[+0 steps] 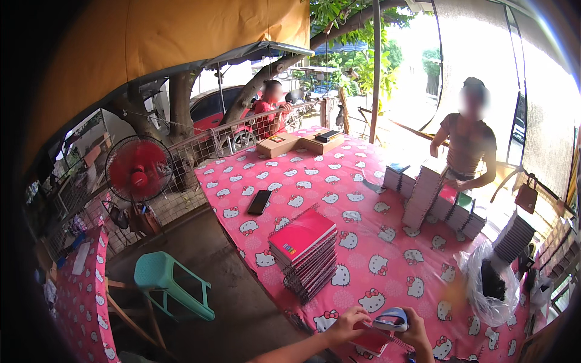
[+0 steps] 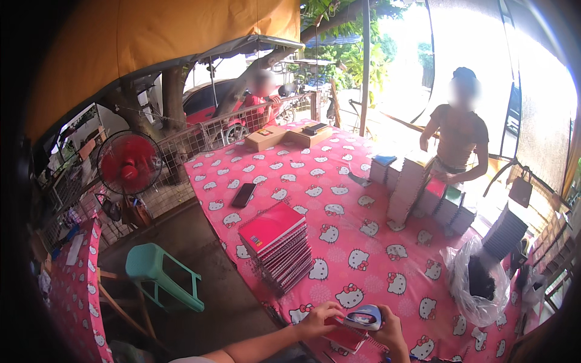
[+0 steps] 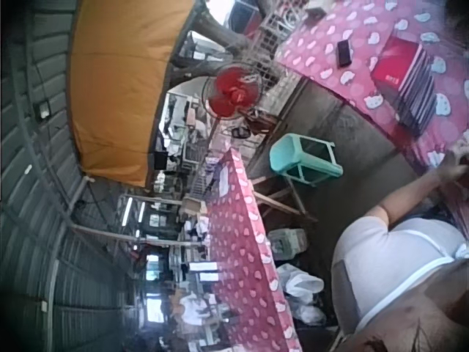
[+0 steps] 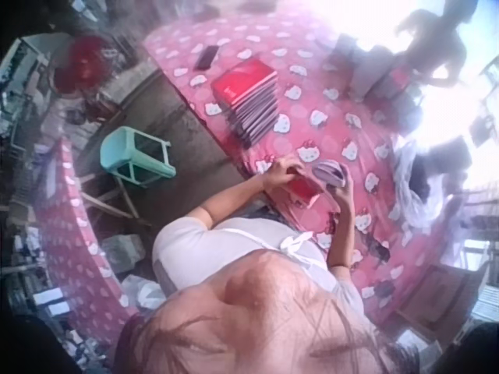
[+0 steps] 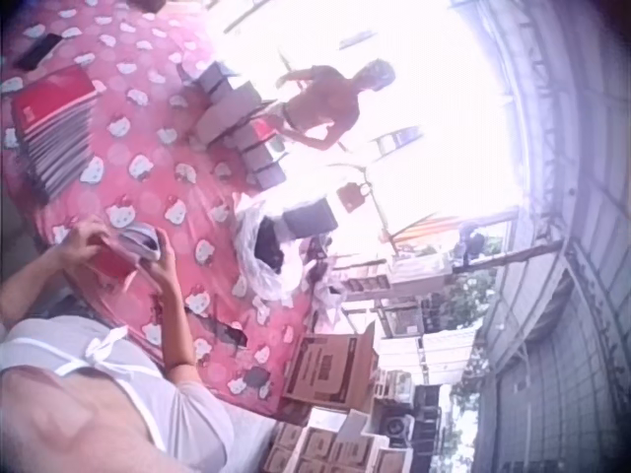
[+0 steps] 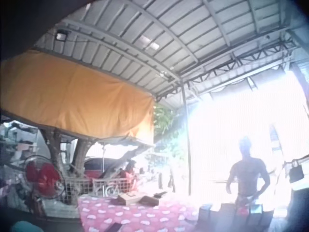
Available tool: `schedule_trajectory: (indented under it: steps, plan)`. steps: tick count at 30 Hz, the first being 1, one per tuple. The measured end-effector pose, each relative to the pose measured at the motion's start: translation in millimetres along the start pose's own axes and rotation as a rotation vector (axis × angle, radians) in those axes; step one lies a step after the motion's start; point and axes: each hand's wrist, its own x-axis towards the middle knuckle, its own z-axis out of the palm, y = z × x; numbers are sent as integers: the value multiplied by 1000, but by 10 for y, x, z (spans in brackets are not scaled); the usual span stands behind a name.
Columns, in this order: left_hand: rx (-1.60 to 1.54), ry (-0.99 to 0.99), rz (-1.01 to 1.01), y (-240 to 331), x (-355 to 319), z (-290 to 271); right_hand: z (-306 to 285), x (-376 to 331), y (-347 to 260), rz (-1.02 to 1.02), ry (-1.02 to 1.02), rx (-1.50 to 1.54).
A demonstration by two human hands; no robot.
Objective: The person uses a pair of pliers to trim and tuck the ends of wire spirals on several notebooks, handling them one at a time and placing them into stacks on the table.
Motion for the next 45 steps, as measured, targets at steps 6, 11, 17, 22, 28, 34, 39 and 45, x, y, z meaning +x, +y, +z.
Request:
schedule_trajectory:
  steps: [6,11,17,22,28,34,39,45]
  plan:
    - [-460,24,-111,-251,-86,18,13,73,-111,-47,20,48]
    - [-702,0,-375,-399,-201,-94,36,148,-288,-49,-87,-98]
    - [-700,27,-324,-464,-194,-81,71,184,-295,49,-104,161]
    - [-714,52,-379,-434,-185,-142,118,290,-389,-69,-105,-96]
    - [-770,18,-314,-433,-185,-59,-168,43,442,140,222,-689]
    - [-625,46,-323,-304,-158,204,-470,-240,-493,196,80,-850]
    - [-777,42,-267,-353,-210,262,327,28,-873,152,-556,-648]
    - [-665,61,-316,-206,-251,271,410,-44,-805,90,-489,-744]
